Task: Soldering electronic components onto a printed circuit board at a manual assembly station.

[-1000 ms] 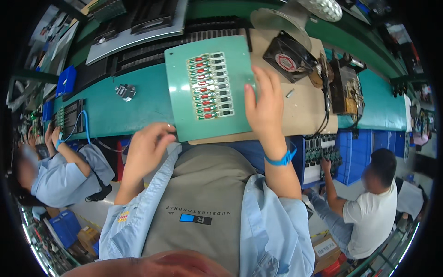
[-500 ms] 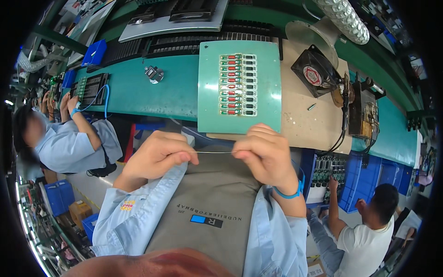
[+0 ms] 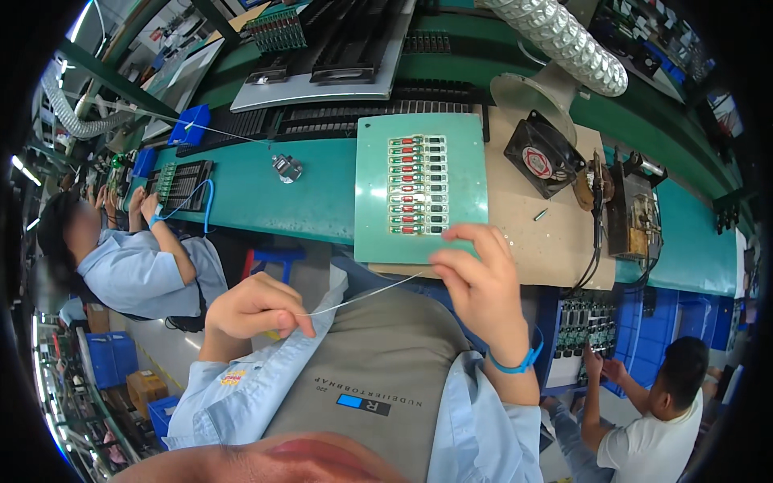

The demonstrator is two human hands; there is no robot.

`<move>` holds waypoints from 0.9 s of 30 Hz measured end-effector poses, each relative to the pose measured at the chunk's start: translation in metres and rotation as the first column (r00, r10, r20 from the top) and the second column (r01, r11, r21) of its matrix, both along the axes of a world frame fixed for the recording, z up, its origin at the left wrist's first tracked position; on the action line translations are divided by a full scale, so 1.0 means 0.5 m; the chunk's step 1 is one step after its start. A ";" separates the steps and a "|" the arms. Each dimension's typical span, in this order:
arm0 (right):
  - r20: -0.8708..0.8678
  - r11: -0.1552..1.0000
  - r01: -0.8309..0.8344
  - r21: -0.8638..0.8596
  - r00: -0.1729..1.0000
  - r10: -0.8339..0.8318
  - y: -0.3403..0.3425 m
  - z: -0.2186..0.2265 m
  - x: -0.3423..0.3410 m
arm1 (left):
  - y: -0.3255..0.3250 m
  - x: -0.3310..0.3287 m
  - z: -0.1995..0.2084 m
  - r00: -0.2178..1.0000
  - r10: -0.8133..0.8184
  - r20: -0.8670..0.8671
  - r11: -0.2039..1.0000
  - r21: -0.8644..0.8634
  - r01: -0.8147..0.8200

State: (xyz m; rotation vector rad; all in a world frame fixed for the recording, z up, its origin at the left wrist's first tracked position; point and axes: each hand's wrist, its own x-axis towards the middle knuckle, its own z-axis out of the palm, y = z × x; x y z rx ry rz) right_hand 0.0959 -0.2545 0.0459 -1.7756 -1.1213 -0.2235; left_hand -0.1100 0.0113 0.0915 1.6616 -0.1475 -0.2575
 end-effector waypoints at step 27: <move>-0.599 0.973 0.004 0.232 0.788 0.139 -0.074 -0.058 -0.015 | -0.079 0.103 -0.157 0.923 0.376 0.079 0.690 -0.689 -0.222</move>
